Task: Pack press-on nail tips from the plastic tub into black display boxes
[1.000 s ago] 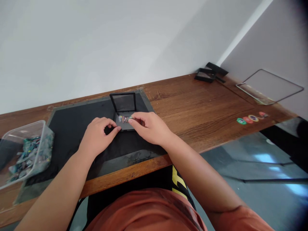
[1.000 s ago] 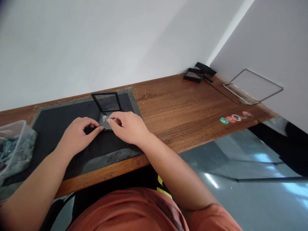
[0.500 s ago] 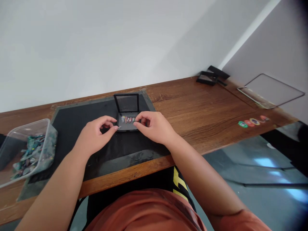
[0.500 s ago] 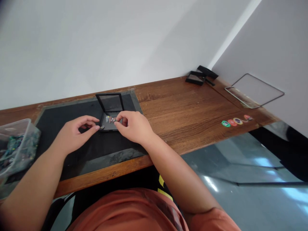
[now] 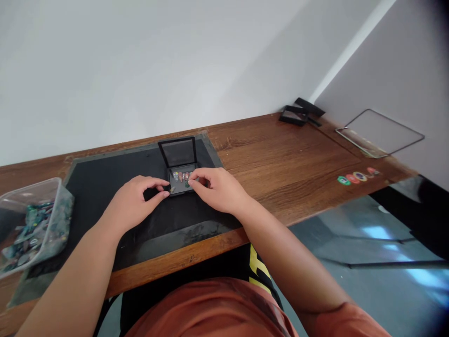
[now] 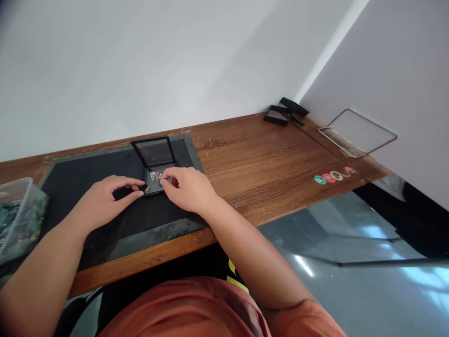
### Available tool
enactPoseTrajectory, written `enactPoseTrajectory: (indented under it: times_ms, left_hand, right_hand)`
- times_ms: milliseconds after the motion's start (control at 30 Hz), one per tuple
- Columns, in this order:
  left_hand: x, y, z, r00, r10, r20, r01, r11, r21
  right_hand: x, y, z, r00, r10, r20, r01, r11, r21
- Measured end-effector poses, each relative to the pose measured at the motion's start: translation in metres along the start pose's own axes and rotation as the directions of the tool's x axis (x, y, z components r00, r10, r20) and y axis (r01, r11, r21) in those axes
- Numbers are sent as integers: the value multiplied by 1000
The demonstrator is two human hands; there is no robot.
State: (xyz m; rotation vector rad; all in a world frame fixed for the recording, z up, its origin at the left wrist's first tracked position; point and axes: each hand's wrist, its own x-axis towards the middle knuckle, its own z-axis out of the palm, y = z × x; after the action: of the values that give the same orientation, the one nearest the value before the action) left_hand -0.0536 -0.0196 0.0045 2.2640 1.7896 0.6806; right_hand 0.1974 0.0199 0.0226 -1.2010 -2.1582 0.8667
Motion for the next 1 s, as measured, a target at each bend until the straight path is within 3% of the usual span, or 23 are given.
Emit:
enactPoseTrajectory:
  times_ms: [433, 733, 1000]
  left_hand:
    - [7, 12, 8, 999, -14, 42, 16, 999, -52]
    - [9, 29, 4, 964, -261, 52, 264, 964, -45]
    - [8, 32, 3, 987, -158, 25, 157, 987, 42]
  right_hand:
    - [-1, -5, -1, 1000, 29, -1, -29, 995, -99]
    - [-2, -4, 0, 1000, 21, -12, -23, 989, -146]
    - [-1, -2, 1, 1000, 25, -10, -26, 988, -152]
